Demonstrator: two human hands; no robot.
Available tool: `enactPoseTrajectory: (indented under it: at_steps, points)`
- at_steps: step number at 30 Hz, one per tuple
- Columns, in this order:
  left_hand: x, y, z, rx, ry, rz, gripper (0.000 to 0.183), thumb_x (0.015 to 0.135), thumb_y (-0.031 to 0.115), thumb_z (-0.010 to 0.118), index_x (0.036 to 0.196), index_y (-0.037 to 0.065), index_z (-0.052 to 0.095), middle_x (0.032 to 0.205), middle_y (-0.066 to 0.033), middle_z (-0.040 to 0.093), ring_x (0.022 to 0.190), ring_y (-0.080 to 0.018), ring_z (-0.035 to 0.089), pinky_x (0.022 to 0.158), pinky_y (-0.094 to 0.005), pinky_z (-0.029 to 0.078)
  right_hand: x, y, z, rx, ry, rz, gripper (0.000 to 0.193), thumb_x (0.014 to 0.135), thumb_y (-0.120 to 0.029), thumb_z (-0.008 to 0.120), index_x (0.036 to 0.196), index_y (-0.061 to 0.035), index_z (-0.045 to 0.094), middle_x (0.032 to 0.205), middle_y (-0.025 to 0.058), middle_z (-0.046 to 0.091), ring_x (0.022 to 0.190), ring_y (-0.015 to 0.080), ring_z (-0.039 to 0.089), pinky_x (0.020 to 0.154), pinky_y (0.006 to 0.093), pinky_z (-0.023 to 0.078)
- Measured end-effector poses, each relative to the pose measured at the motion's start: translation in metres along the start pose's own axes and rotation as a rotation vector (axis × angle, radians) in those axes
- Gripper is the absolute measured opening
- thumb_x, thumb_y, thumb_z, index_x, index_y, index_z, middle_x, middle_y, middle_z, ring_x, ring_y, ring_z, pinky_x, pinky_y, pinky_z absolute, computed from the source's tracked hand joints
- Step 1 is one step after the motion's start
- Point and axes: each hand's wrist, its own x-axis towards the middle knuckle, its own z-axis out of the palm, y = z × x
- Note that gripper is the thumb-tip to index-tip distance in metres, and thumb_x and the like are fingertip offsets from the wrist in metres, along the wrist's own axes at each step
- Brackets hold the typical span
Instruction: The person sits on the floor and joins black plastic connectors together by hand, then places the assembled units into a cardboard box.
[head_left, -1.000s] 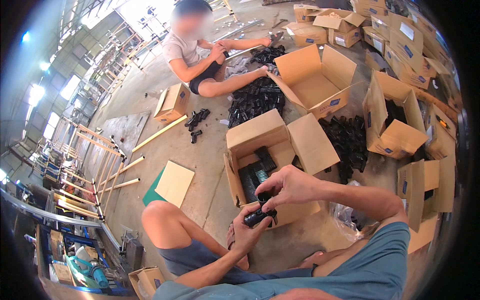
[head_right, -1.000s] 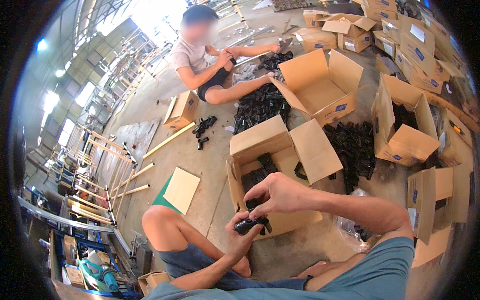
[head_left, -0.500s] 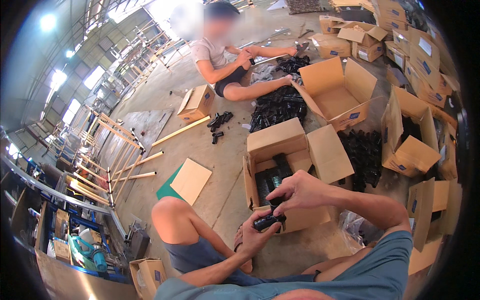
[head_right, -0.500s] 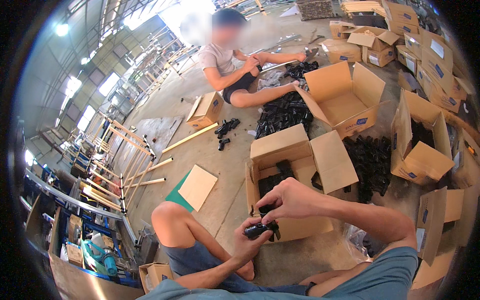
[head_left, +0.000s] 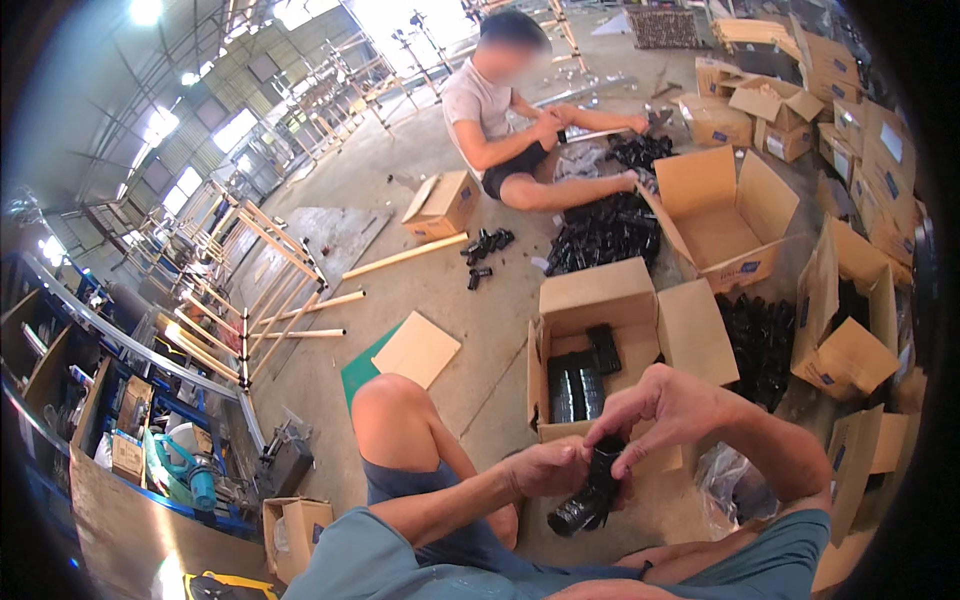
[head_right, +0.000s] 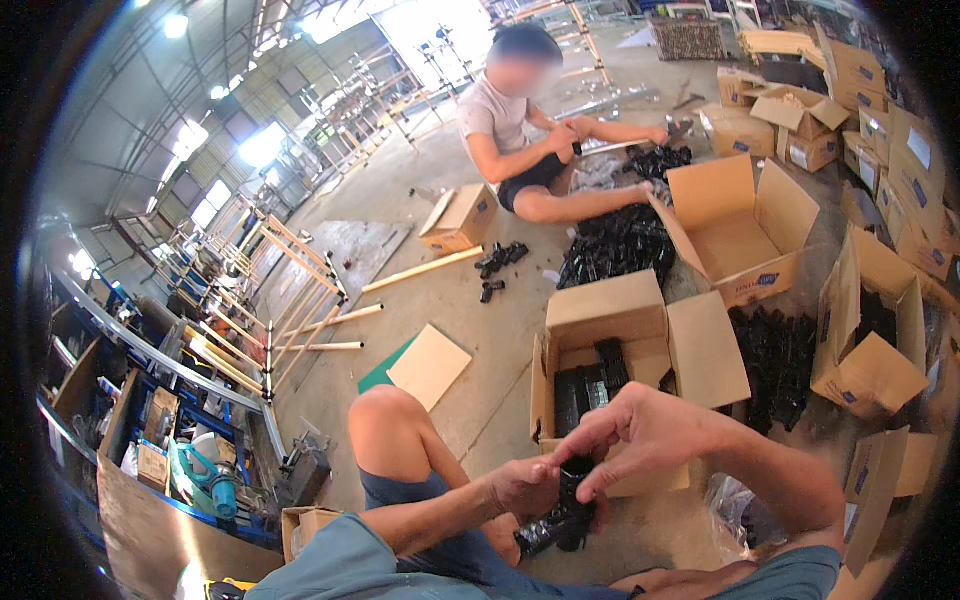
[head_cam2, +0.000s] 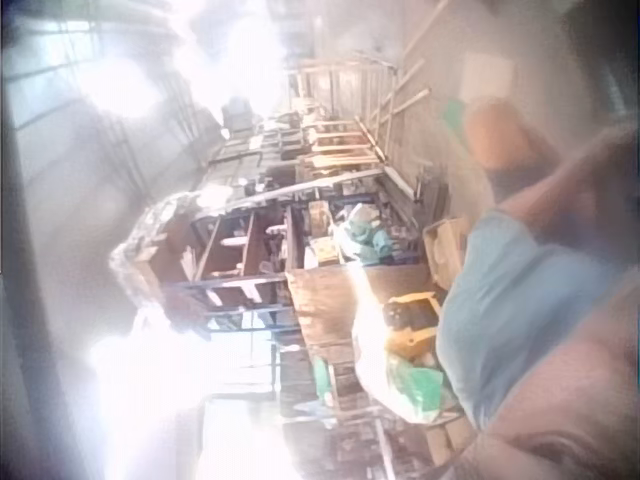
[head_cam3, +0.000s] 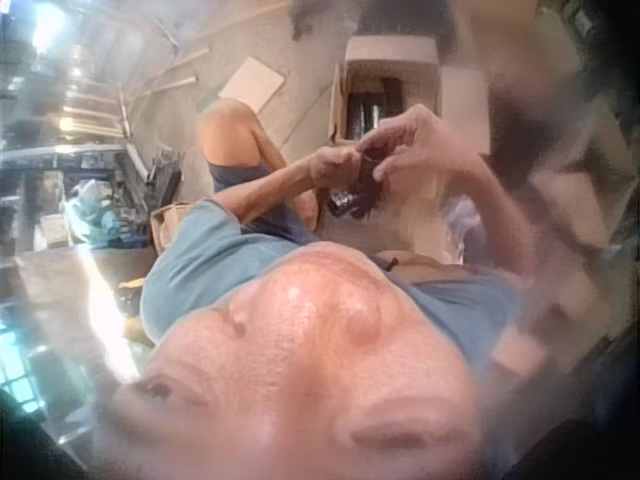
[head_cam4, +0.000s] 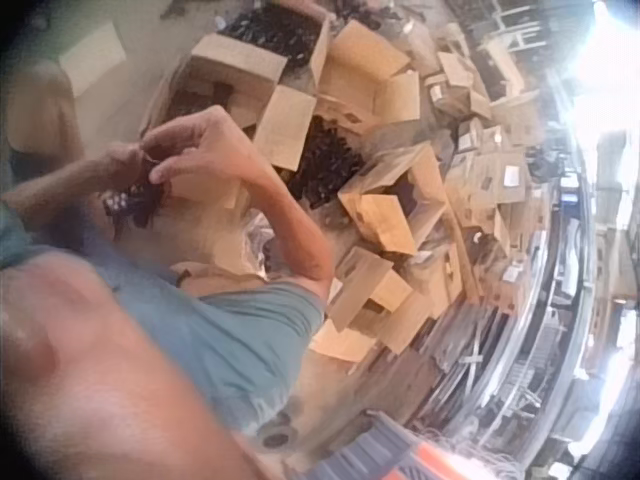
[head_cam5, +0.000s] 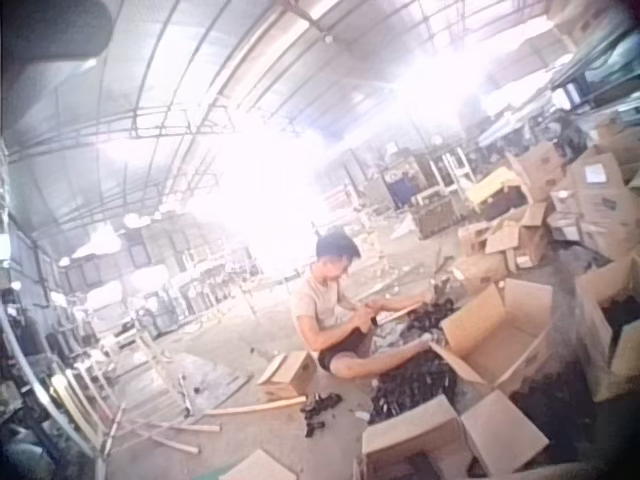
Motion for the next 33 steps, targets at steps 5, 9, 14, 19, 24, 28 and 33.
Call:
enactPoseTrajectory:
  at_steps: [5, 9, 14, 19, 24, 28, 33]
  points:
    - [0.018, -0.023, 0.007, -0.383, -0.131, -0.055, 0.063, 0.092, 0.051, 0.068, 0.132, 0.004, 0.053, 0.118, -0.0173, 0.062, 0.110, -0.0370, 0.063, 0.096, -0.0519, 0.051, 0.001, 0.004, -0.008, 0.123, -0.034, -0.034, 0.041, 0.076, -0.004, 0.087, 0.114, 0.0014, 0.074, 0.103, 0.0093, 0.075, 0.092, 0.0132, 0.068, 0.082, 0.0291, 0.055]
    - [0.019, -0.037, 0.001, -0.581, -0.166, -0.029, 0.058, 0.095, 0.049, 0.066, 0.132, 0.007, 0.052, 0.114, -0.0134, 0.060, 0.102, -0.0328, 0.064, 0.087, -0.0451, 0.055, 0.003, 0.019, -0.012, 0.291, 0.000, -0.017, 0.041, 0.075, 0.002, 0.085, 0.113, 0.0074, 0.071, 0.107, 0.0151, 0.074, 0.100, 0.0192, 0.070, 0.088, 0.0326, 0.058]
    - [0.018, -0.037, -0.005, -0.617, -0.045, -0.052, 0.059, 0.093, 0.046, 0.068, 0.134, 0.007, 0.051, 0.114, -0.0106, 0.061, 0.103, -0.0297, 0.064, 0.088, -0.0417, 0.055, 0.001, 0.046, -0.014, 0.446, 0.022, -0.007, 0.042, 0.075, 0.005, 0.084, 0.114, 0.0096, 0.070, 0.108, 0.0174, 0.073, 0.102, 0.0219, 0.070, 0.089, 0.0335, 0.058]
    - [0.011, -0.045, -0.027, -0.571, 0.105, -0.033, 0.056, 0.094, 0.043, 0.069, 0.134, 0.008, 0.053, 0.118, -0.0077, 0.064, 0.113, -0.0258, 0.064, 0.098, -0.0399, 0.053, 0.004, 0.081, -0.018, 0.563, 0.018, 0.047, 0.041, 0.074, 0.007, 0.084, 0.112, 0.0107, 0.069, 0.111, 0.0218, 0.072, 0.106, 0.0275, 0.070, 0.091, 0.0366, 0.058]
    - [0.011, -0.044, -0.031, -0.398, 0.221, 0.013, 0.055, 0.094, 0.043, 0.068, 0.135, 0.009, 0.054, 0.121, -0.0065, 0.066, 0.115, -0.0230, 0.064, 0.103, -0.0407, 0.050, 0.000, 0.092, -0.026, 0.579, 0.019, 0.167, 0.046, 0.076, 0.005, 0.083, 0.120, 0.0077, 0.067, 0.116, 0.0222, 0.071, 0.109, 0.0265, 0.070, 0.094, 0.0373, 0.057]
    - [0.015, -0.025, -0.029, -0.244, 0.309, 0.059, 0.049, 0.098, 0.041, 0.063, 0.135, 0.010, 0.056, 0.122, -0.0047, 0.067, 0.116, -0.0210, 0.064, 0.105, -0.0396, 0.048, -0.004, 0.099, -0.042, 0.422, 0.118, 0.151, 0.053, 0.082, -0.004, 0.081, 0.131, 0.0031, 0.062, 0.122, 0.0174, 0.070, 0.114, 0.0223, 0.067, 0.095, 0.0337, 0.055]
    - [0.022, 0.007, -0.048, -0.134, 0.723, -0.088, 0.035, 0.104, 0.037, 0.056, 0.126, 0.011, 0.063, 0.117, -0.0038, 0.071, 0.109, -0.0172, 0.068, 0.097, -0.0328, 0.052, -0.013, 0.109, -0.051, 0.292, 0.493, 0.236, 0.043, 0.093, -0.017, 0.071, 0.130, 0.0023, 0.061, 0.118, 0.0143, 0.071, 0.102, 0.0202, 0.069, 0.087, 0.0315, 0.056]
